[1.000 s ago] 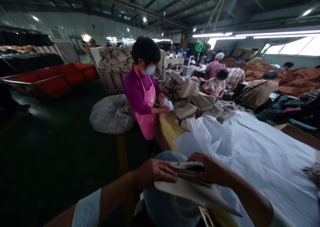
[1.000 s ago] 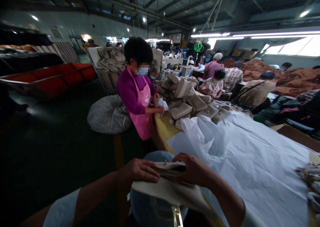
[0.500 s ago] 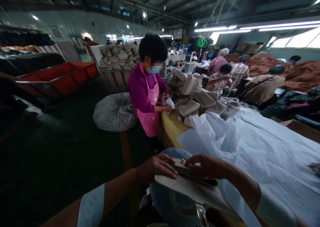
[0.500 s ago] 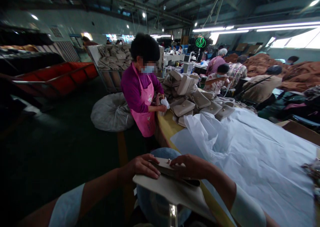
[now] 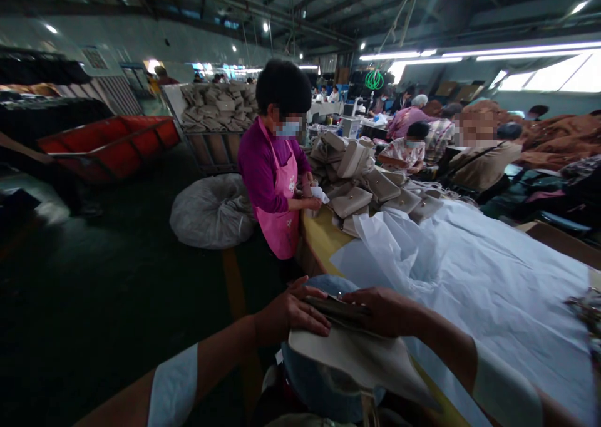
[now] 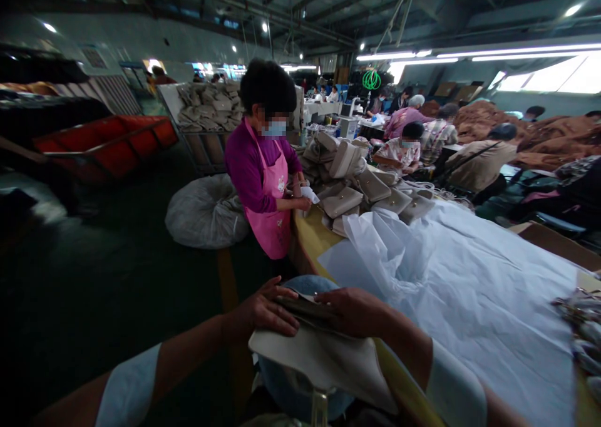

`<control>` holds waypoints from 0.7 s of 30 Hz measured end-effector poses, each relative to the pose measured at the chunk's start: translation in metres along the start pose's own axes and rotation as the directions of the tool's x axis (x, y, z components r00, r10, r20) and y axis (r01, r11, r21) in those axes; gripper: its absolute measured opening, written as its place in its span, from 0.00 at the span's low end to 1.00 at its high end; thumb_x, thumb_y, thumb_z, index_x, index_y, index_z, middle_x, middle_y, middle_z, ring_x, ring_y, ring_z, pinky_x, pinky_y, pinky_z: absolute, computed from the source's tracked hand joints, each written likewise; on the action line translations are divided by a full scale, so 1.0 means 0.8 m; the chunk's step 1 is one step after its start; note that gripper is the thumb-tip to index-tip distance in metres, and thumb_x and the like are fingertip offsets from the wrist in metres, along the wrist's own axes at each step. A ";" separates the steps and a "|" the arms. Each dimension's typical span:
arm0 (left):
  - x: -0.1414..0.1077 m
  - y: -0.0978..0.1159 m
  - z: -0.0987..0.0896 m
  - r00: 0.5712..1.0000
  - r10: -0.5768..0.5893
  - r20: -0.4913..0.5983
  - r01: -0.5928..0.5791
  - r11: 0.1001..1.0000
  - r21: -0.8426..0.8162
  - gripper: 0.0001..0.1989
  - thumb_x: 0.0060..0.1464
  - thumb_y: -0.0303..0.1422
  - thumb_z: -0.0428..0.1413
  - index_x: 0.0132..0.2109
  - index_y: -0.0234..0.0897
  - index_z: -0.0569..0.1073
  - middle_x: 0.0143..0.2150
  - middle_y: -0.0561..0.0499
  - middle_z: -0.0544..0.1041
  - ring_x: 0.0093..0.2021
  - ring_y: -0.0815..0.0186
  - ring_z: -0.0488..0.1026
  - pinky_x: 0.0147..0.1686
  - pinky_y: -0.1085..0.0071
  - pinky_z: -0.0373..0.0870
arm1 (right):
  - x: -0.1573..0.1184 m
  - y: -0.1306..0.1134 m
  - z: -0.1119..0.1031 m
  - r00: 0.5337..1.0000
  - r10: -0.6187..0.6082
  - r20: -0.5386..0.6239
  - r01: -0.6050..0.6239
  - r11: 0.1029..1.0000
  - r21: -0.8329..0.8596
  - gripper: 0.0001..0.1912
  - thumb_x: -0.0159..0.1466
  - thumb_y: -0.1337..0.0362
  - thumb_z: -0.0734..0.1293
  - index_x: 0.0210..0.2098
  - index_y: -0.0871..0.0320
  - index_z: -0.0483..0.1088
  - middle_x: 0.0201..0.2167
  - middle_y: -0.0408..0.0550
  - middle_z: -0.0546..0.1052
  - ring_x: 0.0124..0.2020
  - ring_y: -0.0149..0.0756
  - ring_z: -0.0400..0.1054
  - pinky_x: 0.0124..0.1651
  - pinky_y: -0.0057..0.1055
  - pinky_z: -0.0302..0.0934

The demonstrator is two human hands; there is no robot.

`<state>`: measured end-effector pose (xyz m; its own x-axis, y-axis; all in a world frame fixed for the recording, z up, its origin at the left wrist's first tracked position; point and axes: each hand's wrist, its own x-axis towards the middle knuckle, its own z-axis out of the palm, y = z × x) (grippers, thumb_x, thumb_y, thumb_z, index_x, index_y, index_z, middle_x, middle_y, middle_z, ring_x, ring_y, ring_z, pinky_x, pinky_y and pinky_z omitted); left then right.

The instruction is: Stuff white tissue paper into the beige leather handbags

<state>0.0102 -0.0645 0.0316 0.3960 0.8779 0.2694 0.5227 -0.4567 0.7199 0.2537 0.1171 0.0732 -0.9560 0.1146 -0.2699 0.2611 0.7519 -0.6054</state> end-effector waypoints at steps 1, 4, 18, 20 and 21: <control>0.000 -0.004 0.001 1.000 0.012 0.020 -0.013 1.000 0.028 0.29 0.71 0.54 0.40 0.52 0.49 0.83 0.51 0.50 0.84 0.69 0.60 0.64 0.74 0.58 0.27 | 0.002 -0.005 0.003 0.999 0.010 -0.039 -0.014 0.994 -0.112 0.23 0.67 0.59 0.63 0.60 0.54 0.72 0.50 0.53 0.81 0.48 0.46 0.77 0.48 0.35 0.65; -0.003 -0.016 0.000 0.984 0.120 0.133 -0.134 0.986 0.101 0.25 0.74 0.47 0.41 0.56 0.46 0.80 0.55 0.51 0.82 0.70 0.62 0.62 0.74 0.59 0.24 | 0.010 -0.008 0.008 0.973 0.174 -0.149 -0.211 0.936 -0.282 0.20 0.68 0.61 0.61 0.56 0.56 0.74 0.43 0.56 0.83 0.43 0.49 0.79 0.41 0.34 0.62; 0.077 0.062 0.016 0.902 -0.412 0.129 0.323 0.842 0.431 0.16 0.65 0.39 0.56 0.51 0.30 0.76 0.54 0.38 0.78 0.57 0.51 0.75 0.59 0.57 0.71 | 0.018 -0.027 0.013 0.928 0.329 -0.176 -0.370 0.864 -0.340 0.15 0.73 0.57 0.60 0.49 0.55 0.74 0.40 0.52 0.84 0.42 0.47 0.80 0.36 0.32 0.59; 0.080 0.048 0.052 0.920 -0.387 0.052 0.309 0.803 0.510 0.22 0.64 0.42 0.59 0.57 0.29 0.73 0.58 0.37 0.76 0.60 0.48 0.72 0.63 0.52 0.67 | 0.019 -0.026 0.015 0.912 0.348 -0.218 -0.404 0.854 -0.327 0.14 0.73 0.56 0.61 0.48 0.56 0.74 0.40 0.52 0.84 0.43 0.47 0.80 0.37 0.31 0.61; 0.078 0.040 0.066 0.932 -0.362 0.014 0.299 0.790 0.535 0.25 0.63 0.43 0.60 0.59 0.28 0.71 0.60 0.36 0.75 0.61 0.48 0.71 0.65 0.50 0.64 | 0.020 -0.026 0.016 0.899 0.368 -0.238 -0.431 0.838 -0.335 0.13 0.72 0.58 0.62 0.49 0.56 0.74 0.40 0.52 0.84 0.43 0.47 0.80 0.38 0.32 0.62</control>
<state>0.0914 -0.0320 0.0373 0.1906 0.9815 -0.0185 0.9352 -0.1758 0.3074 0.2348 0.0951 0.0721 -0.7952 0.5341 -0.2870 0.5864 0.7979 -0.1398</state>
